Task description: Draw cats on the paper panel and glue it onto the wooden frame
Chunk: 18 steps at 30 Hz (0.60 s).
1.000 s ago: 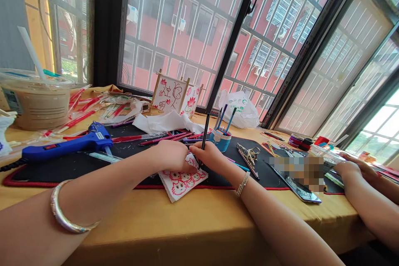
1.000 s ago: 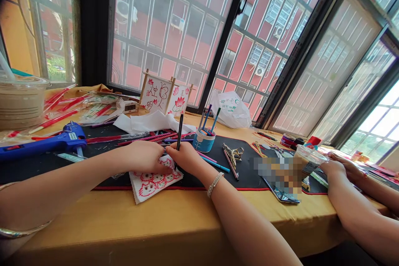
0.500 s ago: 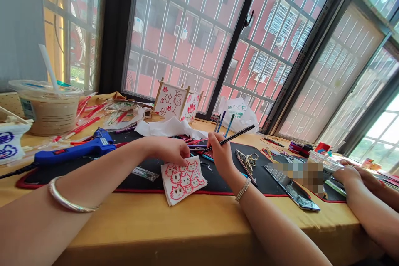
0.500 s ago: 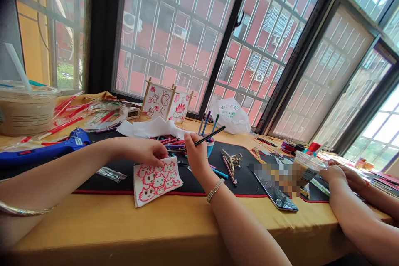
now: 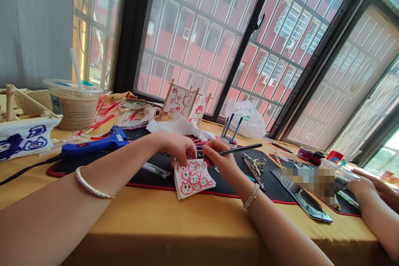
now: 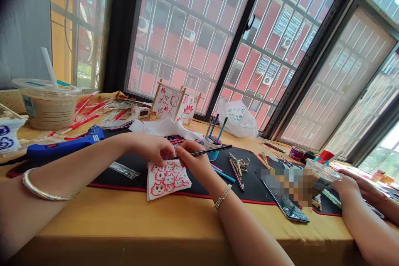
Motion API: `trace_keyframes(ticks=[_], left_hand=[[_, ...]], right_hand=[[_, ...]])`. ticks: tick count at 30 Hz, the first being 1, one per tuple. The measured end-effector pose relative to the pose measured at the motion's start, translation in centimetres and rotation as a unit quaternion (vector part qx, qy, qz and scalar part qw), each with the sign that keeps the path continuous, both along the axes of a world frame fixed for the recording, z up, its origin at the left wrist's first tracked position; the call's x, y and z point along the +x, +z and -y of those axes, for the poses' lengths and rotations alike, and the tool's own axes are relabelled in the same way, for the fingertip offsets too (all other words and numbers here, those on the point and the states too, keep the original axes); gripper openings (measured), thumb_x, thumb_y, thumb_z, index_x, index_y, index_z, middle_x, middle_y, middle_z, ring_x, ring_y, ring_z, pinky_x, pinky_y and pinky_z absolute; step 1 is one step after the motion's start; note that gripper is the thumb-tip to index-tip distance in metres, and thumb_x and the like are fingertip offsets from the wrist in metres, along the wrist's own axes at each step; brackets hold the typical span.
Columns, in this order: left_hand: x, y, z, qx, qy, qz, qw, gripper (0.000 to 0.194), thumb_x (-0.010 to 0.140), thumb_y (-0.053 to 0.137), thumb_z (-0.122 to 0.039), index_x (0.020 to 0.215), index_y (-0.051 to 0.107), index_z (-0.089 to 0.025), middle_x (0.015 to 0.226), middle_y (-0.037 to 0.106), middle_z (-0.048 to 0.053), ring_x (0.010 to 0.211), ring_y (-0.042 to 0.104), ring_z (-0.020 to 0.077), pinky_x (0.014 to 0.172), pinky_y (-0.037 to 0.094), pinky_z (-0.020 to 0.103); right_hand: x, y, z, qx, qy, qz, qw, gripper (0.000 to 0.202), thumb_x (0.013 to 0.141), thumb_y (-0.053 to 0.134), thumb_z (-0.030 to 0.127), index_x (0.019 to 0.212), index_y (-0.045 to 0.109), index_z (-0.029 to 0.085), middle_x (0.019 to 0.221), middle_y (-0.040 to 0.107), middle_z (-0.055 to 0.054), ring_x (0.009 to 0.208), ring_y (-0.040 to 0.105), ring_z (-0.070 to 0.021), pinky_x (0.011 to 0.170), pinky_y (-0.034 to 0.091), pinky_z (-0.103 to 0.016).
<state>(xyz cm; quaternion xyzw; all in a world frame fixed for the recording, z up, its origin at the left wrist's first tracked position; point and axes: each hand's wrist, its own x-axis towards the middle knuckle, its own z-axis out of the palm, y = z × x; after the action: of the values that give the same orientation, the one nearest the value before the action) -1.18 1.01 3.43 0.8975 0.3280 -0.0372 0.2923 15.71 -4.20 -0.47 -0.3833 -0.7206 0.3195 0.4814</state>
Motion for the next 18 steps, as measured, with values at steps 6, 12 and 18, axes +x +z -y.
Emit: trace_keyframes(ticks=[6,12,18], left_hand=[[0.3,-0.2,0.4,0.007,0.011,-0.001,1.000,0.033,0.057,0.053,-0.022,0.088,0.060,-0.018,0.077,0.063,0.002,0.072,0.058,0.0192,0.060,0.048,0.028],[0.4,-0.3,0.1,-0.011,-0.005,-0.015,1.000,0.032,0.056,0.057,-0.026,0.087,0.059,-0.020,0.079,0.064,0.002,0.069,0.057,0.0164,0.054,0.046,0.025],[0.7,-0.8,0.0,0.021,-0.012,0.001,1.000,0.025,0.051,0.057,-0.020,0.076,0.059,-0.019,0.070,0.059,-0.001,0.066,0.054,0.0148,0.053,0.042,0.022]], right_hand=[[-0.5,-0.5,0.4,-0.052,0.073,0.068,0.994,0.034,0.071,0.062,0.042,0.057,0.045,0.016,0.048,0.043,0.005,0.043,0.035,-0.0051,0.040,0.027,-0.019],[-1.1,-1.5,0.0,-0.082,0.053,0.115,0.989,0.028,0.074,0.057,0.034,0.057,0.041,0.018,0.042,0.043,0.007,0.035,0.032,-0.0046,0.036,0.023,-0.018],[-1.5,-1.8,0.1,-0.007,0.053,0.137,0.989,0.030,0.073,0.058,0.028,0.052,0.039,0.017,0.045,0.045,0.005,0.042,0.034,-0.0054,0.041,0.027,-0.019]])
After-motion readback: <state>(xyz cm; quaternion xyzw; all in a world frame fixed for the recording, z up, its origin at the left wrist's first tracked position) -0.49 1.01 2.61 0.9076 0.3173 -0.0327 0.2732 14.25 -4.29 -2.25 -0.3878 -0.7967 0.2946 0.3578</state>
